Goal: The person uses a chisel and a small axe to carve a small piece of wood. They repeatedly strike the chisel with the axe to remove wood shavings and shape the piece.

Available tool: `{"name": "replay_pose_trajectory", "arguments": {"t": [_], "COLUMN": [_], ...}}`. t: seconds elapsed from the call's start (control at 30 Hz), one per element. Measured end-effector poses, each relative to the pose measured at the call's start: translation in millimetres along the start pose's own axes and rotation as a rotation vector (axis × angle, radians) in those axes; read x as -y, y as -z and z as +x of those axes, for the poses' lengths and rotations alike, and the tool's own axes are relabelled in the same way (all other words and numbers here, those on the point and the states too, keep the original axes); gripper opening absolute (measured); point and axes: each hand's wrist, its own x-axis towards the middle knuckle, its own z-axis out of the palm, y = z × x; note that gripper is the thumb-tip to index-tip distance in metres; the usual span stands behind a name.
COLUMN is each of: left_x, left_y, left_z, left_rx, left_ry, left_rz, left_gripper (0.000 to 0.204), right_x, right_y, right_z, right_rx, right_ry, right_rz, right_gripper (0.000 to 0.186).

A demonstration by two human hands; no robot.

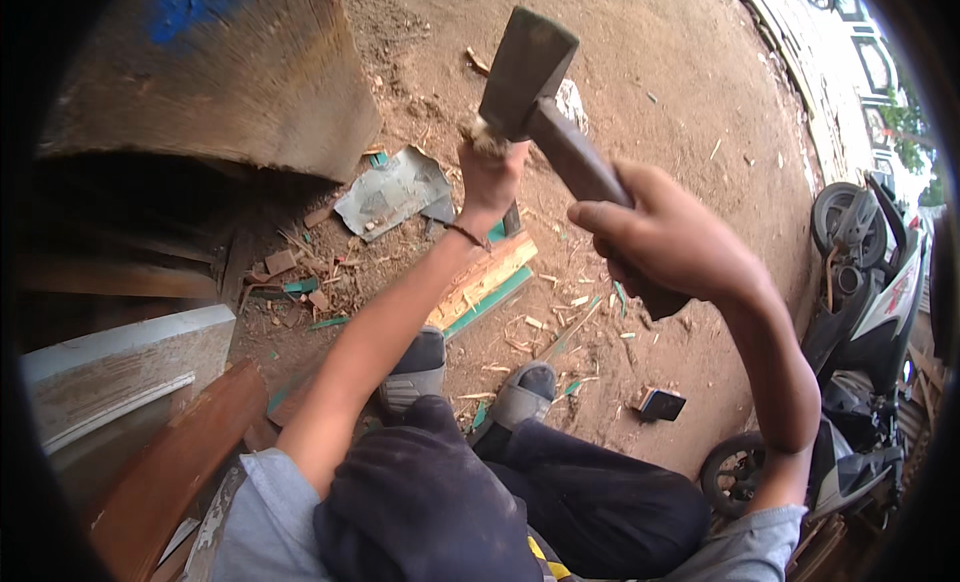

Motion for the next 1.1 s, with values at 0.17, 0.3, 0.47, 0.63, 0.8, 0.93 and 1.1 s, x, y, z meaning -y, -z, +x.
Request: {"name": "replay_pose_trajectory", "arguments": {"t": [0.17,0.3,0.47,0.63,0.8,0.93,1.1], "left_x": [20,32,21,11,7,-1,7], "left_y": [1,-4,-6,-8,-11,-13,-14], "left_z": [15,33,34,27,17,6,-7], "left_rx": [0.048,-0.020,0.056,0.115,0.066,0.109,0.096], "left_ry": [0.721,0.956,0.851,0.292,0.278,0.157,-0.143], "left_rz": [-0.372,-0.396,-0.409,-0.198,-0.199,-0.040,0.194], "left_gripper": [0.031,0.028,0.034,0.034,0.030,0.023,0.008], "right_x": [-15,-26,-50,-59,-65,-60,-38], "right_y": [-14,-3,-2,3,6,5,2], "right_z": [-11,-20,-41,-55,-63,-68,-76], "right_rx": [-0.047,-0.029,-0.188,-0.263,-0.303,-0.347,-0.405], "right_ry": [0.075,-0.018,-0.092,-0.108,-0.111,-0.072,-0.012], "right_rz": [0.305,0.345,0.604,0.677,0.694,0.644,0.611], "right_gripper": [0.027,0.030,0.025,0.026,0.025,0.025,0.028]}}
